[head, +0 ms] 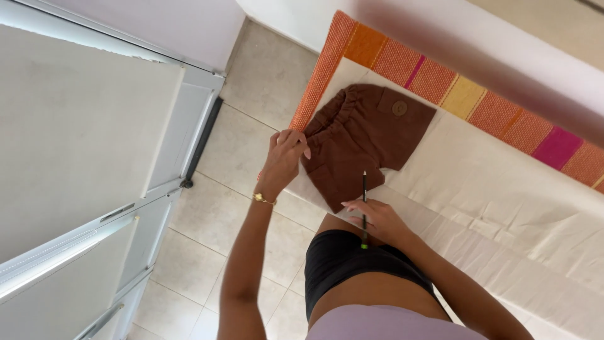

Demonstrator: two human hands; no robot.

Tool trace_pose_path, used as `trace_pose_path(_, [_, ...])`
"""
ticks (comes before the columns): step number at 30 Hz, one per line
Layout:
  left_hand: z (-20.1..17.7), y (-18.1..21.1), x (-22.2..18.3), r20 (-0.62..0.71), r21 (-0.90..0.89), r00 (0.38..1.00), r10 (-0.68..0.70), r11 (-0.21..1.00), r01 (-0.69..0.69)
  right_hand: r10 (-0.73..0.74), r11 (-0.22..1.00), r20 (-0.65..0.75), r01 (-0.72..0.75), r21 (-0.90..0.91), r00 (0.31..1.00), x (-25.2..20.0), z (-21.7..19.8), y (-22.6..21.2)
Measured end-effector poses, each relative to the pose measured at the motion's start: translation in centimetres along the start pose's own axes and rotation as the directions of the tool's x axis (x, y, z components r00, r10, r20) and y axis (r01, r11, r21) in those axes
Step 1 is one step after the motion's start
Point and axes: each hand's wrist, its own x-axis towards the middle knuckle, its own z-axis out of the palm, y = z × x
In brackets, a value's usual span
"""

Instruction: Tracing the outline of a brown garment onto a white piece of fabric using a pencil on a work surface.

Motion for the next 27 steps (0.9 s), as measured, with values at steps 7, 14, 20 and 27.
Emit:
trace_pose_path(7, [2.3,4.3,5.5,-0.281,-0.091,0.941,-0.189,0.981,0.17,0.234,0.821,-0.448,-0.422,-0.385,0.863,-5.5,-8.0,6.5])
trace_pose_path(14, [5.0,5.1,7.7,-0.263,-0.111,0.906,-0.331,0.944,0.312,0.253,0.524,-0.443,-0.507,-0.684,0.86,-8.3,-7.8,9.8])
trace_pose_path(20, [6.3,5.1,8.8,-0.277,-0.099,0.908,-0.315,0.949,0.299,0.435,0.881,-0.434,-0.472,0.026,0.789,-3.2,-3.1,7.2])
trace_pose_path(27, [4.6,4.7,8.4,-0.093,-0.352,0.936,-0.34,0.891,0.289,0.865,0.127,0.082,-0.374,0.919,0.495,1.5,0.1,8.3])
